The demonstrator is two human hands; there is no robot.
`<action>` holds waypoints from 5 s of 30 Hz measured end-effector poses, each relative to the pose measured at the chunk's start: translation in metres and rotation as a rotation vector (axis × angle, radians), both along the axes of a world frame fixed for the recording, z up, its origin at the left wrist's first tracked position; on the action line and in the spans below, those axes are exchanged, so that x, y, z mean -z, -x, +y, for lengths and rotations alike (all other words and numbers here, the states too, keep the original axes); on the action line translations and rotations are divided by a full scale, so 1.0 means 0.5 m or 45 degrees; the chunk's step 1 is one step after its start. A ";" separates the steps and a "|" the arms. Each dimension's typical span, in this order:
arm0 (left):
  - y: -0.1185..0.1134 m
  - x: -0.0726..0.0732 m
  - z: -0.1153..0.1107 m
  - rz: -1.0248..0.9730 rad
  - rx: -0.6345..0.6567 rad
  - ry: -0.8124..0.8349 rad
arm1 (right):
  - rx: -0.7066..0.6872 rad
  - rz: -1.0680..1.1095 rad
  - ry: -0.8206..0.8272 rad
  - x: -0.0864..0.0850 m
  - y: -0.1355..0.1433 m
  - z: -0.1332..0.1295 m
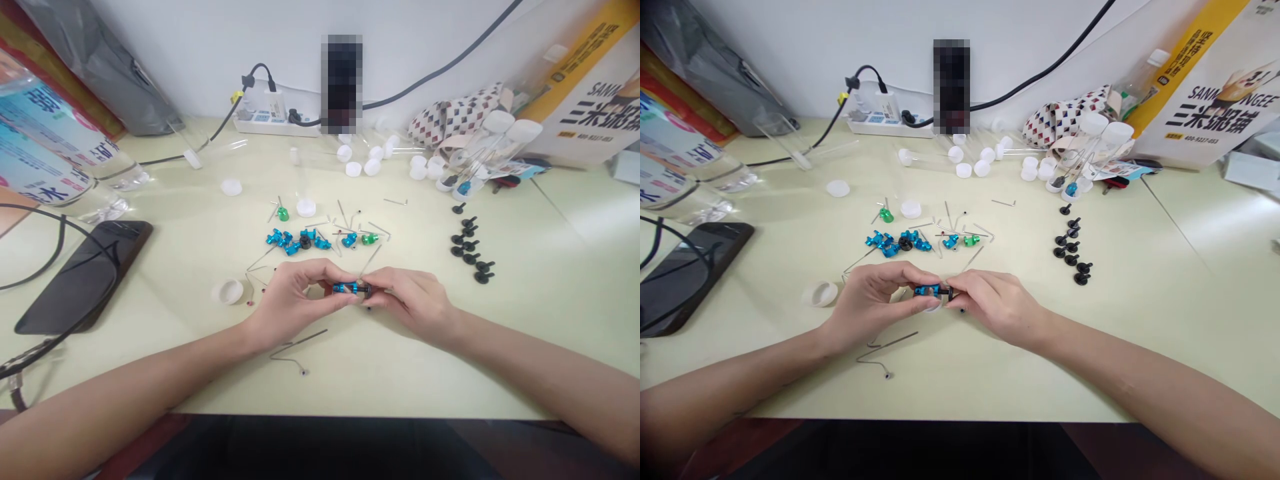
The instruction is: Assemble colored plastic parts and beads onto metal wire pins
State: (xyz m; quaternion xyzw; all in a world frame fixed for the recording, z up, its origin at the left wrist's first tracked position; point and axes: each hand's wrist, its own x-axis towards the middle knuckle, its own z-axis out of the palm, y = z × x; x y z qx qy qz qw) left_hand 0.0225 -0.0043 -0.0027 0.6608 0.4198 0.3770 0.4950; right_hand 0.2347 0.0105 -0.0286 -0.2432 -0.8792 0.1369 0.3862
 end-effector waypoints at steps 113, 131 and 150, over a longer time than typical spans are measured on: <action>0.000 0.001 0.003 0.035 -0.045 -0.023 | 0.086 0.012 -0.134 -0.002 0.004 -0.005; 0.002 0.004 0.005 -0.010 -0.070 -0.001 | 0.084 0.040 -0.113 -0.004 0.005 -0.005; -0.001 0.000 0.001 0.049 -0.048 -0.034 | 0.031 -0.016 -0.041 -0.015 0.006 -0.004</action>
